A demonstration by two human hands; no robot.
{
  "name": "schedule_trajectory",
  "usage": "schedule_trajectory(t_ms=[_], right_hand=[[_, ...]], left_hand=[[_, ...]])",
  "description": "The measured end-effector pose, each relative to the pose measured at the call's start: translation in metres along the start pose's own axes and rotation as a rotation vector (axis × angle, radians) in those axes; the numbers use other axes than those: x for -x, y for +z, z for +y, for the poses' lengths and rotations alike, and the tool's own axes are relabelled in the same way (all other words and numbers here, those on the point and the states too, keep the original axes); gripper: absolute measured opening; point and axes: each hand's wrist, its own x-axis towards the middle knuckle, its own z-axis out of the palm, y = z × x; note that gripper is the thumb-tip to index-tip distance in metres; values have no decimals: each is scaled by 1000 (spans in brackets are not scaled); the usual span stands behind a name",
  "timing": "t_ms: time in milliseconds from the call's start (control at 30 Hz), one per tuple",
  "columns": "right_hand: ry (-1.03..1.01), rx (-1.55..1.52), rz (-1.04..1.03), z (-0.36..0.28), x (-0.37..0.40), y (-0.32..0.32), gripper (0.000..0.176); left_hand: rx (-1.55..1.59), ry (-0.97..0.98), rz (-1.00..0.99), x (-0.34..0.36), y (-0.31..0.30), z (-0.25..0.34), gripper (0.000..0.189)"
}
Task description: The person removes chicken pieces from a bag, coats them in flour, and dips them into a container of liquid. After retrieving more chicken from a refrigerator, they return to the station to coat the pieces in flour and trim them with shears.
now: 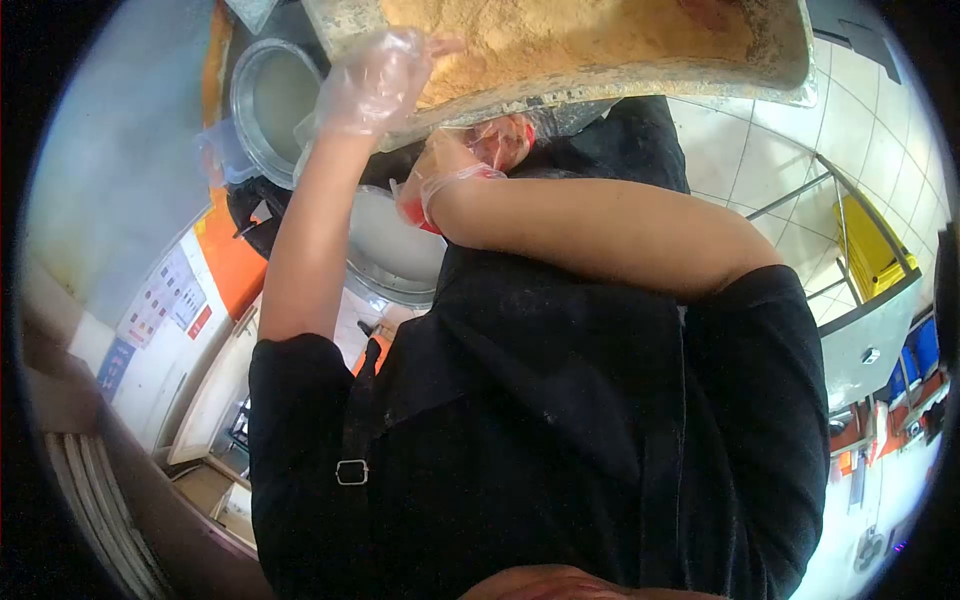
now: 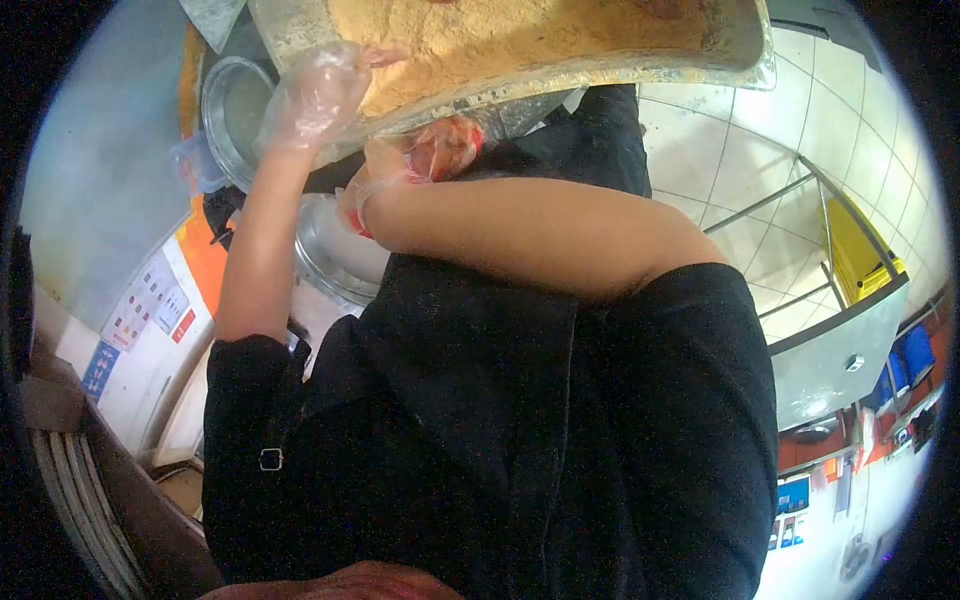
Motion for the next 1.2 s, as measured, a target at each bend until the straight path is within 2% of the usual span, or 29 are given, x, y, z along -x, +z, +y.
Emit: schedule_trajectory(t_ms=[67, 133, 167, 233, 267, 333, 367, 433, 600, 700, 767, 833, 867, 900, 933, 1033, 1067, 1133, 1200], right_hand=[[-46, 10, -11, 1, 5, -5, 38], [-81, 15, -28, 10, 7, -5, 38], [-92, 13, -21, 13, 8, -3, 37], [-104, -3, -18, 12, 8, -4, 34], [-115, -9, -20, 12, 8, -5, 33], [-136, -10, -23, 10, 8, -6, 31], [-149, -13, -26, 10, 8, -7, 29], [-180, -12, -33, 11, 10, -10, 27], [-282, -28, -58, 17, 8, -11, 21], [-81, 165, 135, 4, 8, -3, 18], [-86, 154, 131, 0, 33, -29, 16], [-91, 142, 128, -4, 25, -26, 15], [-117, 83, -43, -5, -6, -2, 21], [-127, 55, -128, -5, -10, 2, 25], [-135, 26, -213, -5, -14, 5, 28], [-122, 179, -13, -7, 17, -16, 36], [-126, 162, -1, -7, 18, -18, 31], [-125, 125, 30, -1, 20, -23, 22], [-117, 79, 58, 8, 22, -26, 14]], left_hand=[[-215, 40, -32, 12, -10, 5, 29], [84, 47, -138, 31, -8, -1, 24], [80, 44, -139, 41, -13, -3, 24], [201, -22, 126, 62, -29, -2, 18], [201, -21, 123, 67, -33, -4, 18], [336, -149, 253, 73, -39, -5, 12], [339, -156, 259, 78, -42, -5, 12], [442, -304, 120, 88, -46, -6, 11], [643, -458, 188, 126, -39, 18, 15], [709, -521, 199, 135, -29, 26, 19], [750, -547, 214, 128, -21, 29, 20], [516, -303, 372, 99, -13, 24, 20], [501, -222, 392, 83, -5, 20, 22], [485, -137, 411, 63, 3, 16, 24], [445, -219, 233, 39, 9, 18, 27], [336, -415, -210, -24, 24, 21, 35], [328, -406, -211, -35, 30, 19, 35], [319, -587, -262, -53, 39, 21, 27], [316, -587, -277, -62, 46, 22, 29]])
